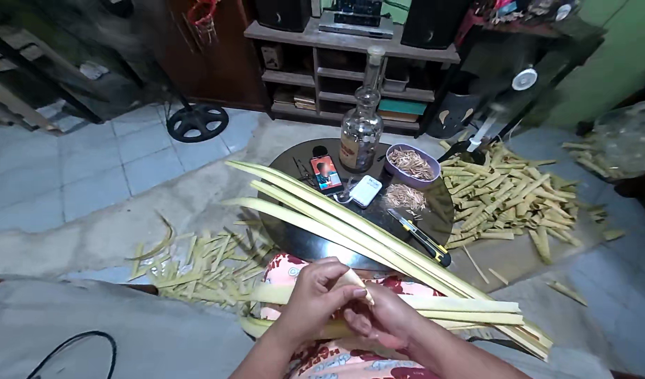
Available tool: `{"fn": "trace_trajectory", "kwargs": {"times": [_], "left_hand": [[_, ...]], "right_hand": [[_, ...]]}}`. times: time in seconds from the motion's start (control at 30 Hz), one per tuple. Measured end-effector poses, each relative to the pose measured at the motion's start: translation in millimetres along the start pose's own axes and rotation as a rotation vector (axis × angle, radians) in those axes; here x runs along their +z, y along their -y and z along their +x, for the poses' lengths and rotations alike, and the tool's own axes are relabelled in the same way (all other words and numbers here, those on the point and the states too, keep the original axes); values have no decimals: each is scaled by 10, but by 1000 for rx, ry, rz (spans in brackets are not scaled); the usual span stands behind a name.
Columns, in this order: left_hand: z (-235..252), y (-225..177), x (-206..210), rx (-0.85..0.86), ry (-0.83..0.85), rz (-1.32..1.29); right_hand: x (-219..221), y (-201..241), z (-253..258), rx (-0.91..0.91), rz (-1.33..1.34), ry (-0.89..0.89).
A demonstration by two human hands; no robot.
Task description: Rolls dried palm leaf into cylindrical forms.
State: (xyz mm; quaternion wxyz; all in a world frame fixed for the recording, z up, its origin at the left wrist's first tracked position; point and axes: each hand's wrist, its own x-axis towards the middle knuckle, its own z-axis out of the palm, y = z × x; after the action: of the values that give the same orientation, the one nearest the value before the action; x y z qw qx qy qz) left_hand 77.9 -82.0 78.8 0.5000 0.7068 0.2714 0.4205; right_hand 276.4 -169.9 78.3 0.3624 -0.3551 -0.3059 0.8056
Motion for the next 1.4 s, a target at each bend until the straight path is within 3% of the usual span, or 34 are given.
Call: {"fn": "trace_trajectory", "kwargs": {"times": [0.07,0.1,0.13,0.2,0.23,0.27,0.37,0.4,0.43,0.5,0.53,0.63,0.67,0.7,0.77,0.8,0.9,0.93,1.03,1.07,1.17,1.2,1.27,1.3,1.33,1.4], "left_hand": [[-19,25,-63,-43,42,0],[-26,6,-116,-69,106,-9],[-35,-23,-161,-84,172,-16],[-36,-52,-206,-76,257,-2],[-32,-46,-202,-69,266,-8],[-27,-27,-197,-70,264,-28],[-36,21,-218,-101,253,-58],[-35,6,-241,-111,274,-60],[-29,-18,-264,-128,299,-75],[-10,-54,-286,-158,324,-110],[-4,-52,-284,-166,316,-127],[14,-10,-321,-181,282,-135],[13,-10,-333,-184,287,-136],[14,-17,-337,-189,300,-144],[19,-26,-334,-205,307,-157],[11,-21,-326,-214,300,-161],[19,-4,-364,-215,293,-182],[13,10,-376,-219,301,-199],[10,32,-398,-224,325,-200],[3,42,-392,-226,326,-190],[3,60,-422,-228,310,-187],[2,59,-424,-229,308,-193],[15,64,-433,-223,310,-180],[17,75,-431,-219,310,-171],[22,84,-432,-215,311,-171],[29,93,-462,-219,306,-171]], "right_hand": [[-18,81,-28,-220,-540,-115],[-6,141,-67,-265,-657,-141],[15,167,-106,-232,-564,-132],[62,190,-151,45,44,7],[48,182,-144,106,184,45],[44,189,-137,33,76,2],[73,238,-98,-421,-848,-237],[77,206,-93,-487,-927,-262],[83,187,-117,-428,-755,-236],[103,218,-114,-121,-88,-155],[100,240,-94,-78,-19,-140],[135,298,-52,-418,-862,-224],[118,272,-49,-466,-964,-238],[102,255,-67,-399,-806,-226],[77,255,-71,-119,-208,-186],[76,272,-71,-91,-165,-183],[75,291,-53,-456,-913,-235],[67,268,-55,-473,-961,-245],[54,261,-80,-114,-214,-227],[46,264,-89,-110,-236,-229],[14,251,-124,-417,-1000,-238],[4,236,-141,-411,-978,-235],[-11,230,-158,-169,-375,-198],[-17,221,-166,-90,-195,-199],[-14,225,-183,-123,-304,-215],[-18,226,-207,-347,-884,-239]]}}
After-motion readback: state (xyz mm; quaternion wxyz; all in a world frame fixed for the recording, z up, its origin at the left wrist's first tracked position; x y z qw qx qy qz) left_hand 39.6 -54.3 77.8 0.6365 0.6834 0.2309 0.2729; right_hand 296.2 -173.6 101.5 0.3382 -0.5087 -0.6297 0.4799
